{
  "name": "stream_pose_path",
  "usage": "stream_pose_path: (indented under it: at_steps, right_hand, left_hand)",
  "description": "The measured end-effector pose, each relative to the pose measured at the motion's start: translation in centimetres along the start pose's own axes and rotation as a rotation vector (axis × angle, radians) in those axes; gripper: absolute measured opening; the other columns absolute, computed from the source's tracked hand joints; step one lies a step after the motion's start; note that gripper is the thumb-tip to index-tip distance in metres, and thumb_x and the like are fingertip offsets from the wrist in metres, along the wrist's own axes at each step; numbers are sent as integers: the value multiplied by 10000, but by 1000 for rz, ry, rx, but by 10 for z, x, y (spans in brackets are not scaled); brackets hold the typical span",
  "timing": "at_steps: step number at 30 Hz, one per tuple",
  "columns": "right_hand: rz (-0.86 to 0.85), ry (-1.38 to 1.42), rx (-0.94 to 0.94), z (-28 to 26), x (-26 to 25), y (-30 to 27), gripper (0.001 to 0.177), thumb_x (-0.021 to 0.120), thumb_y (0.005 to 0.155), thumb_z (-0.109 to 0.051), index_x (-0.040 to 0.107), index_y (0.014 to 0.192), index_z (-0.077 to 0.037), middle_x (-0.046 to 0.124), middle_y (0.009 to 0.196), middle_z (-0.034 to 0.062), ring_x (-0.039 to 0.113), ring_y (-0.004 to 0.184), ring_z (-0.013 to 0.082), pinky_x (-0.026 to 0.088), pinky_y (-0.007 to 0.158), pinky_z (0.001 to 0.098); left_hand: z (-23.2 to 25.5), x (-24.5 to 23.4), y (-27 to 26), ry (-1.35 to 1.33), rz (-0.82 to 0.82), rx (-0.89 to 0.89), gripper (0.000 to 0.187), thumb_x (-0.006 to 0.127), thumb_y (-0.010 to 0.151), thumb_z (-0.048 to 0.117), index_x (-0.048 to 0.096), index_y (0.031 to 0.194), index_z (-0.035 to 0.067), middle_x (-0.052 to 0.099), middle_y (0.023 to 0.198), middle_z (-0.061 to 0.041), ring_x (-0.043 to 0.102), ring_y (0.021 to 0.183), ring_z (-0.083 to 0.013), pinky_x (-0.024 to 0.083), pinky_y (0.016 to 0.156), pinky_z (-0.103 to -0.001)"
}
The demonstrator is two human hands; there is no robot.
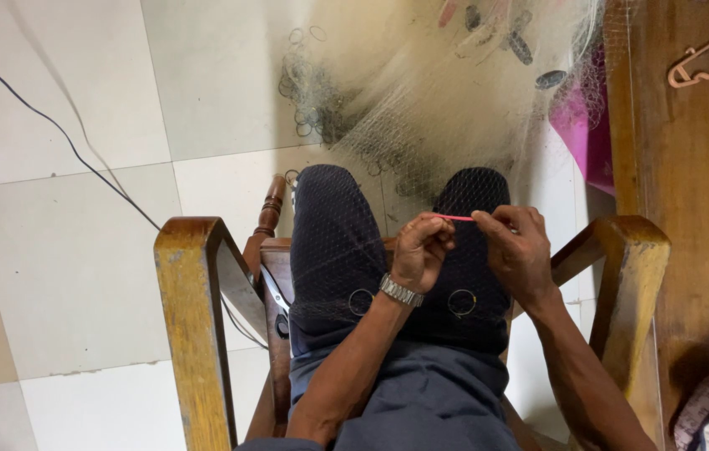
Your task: Repairing a fishing net using a netting needle and scissors
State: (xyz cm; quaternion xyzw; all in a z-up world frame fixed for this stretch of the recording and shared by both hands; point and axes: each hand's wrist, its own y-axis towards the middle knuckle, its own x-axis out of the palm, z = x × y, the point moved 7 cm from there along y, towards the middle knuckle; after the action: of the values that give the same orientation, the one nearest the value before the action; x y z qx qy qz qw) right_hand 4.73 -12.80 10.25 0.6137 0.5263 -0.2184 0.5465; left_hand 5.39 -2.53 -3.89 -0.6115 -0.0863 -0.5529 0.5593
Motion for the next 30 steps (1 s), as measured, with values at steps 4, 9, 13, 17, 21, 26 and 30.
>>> stream_pose_path:
  at_steps: [4, 9, 13, 17, 21, 26, 30]
  right_hand:
    - [63, 180, 67, -1, 5, 4, 201, 638, 840, 33, 727, 964, -98, 564, 818, 80, 535, 692, 255, 447, 603, 314]
    - [87, 175, 67, -21, 8, 16, 182, 630, 844, 53, 714, 962, -55, 555, 828, 88, 544, 698, 260, 464, 608, 329]
    - [74, 233, 105, -31, 18, 21, 246, 569, 827, 57, 685, 1025, -31, 572, 906, 119, 580, 782, 289, 502, 698, 350]
    - [29, 421, 256, -33, 26, 40, 184, 583, 851, -52, 665, 1015, -35, 585, 920, 130, 607, 805, 298, 509, 713, 374]
    - [0, 352, 283, -32, 49, 46, 227, 690, 764, -138, 669, 965, -33, 561, 903, 142, 606, 768, 333, 519, 657, 401]
    - [-323, -62, 390, -28, 73, 49, 100, 672, 715, -287, 658, 755, -197, 503, 842, 51, 551, 784, 320, 479, 587, 453]
    - [-292, -207, 180, -75, 57, 83, 129, 665, 641, -262, 567, 657, -180, 488, 847, 4, 482, 854, 265, 370, 694, 387]
  left_hand:
    - [-1, 1, 1, -61, 2, -31, 80, 636, 743, 116, 609, 747, 41, 602, 679, -139, 503, 624, -163, 476, 556, -258]
    - [2, 6, 0, -55, 27, -33, 64, 636, 747, 108, 601, 732, 57, 610, 676, -118, 508, 632, -152, 478, 566, -243]
    - [-5, -13, 15, 25, 85, 117, 25, 636, 753, 68, 616, 744, 57, 624, 657, -110, 563, 588, -154, 486, 550, -248]
    - [1, -20, 19, 272, 77, 229, 24, 626, 759, 53, 640, 749, 37, 634, 654, -104, 585, 605, -133, 491, 562, -244]
    - [23, 12, 0, 995, 34, 438, 198, 440, 831, -63, 527, 827, -241, 547, 647, -364, 601, 817, -458, 500, 766, -484]
    - [14, 6, 9, 770, 72, 426, 150, 502, 783, -1, 555, 764, -139, 524, 597, -263, 568, 691, -348, 447, 662, -379]
    - [3, -1, 12, 636, 91, 401, 123, 539, 754, 36, 573, 726, -78, 511, 567, -203, 549, 616, -283, 415, 599, -316]
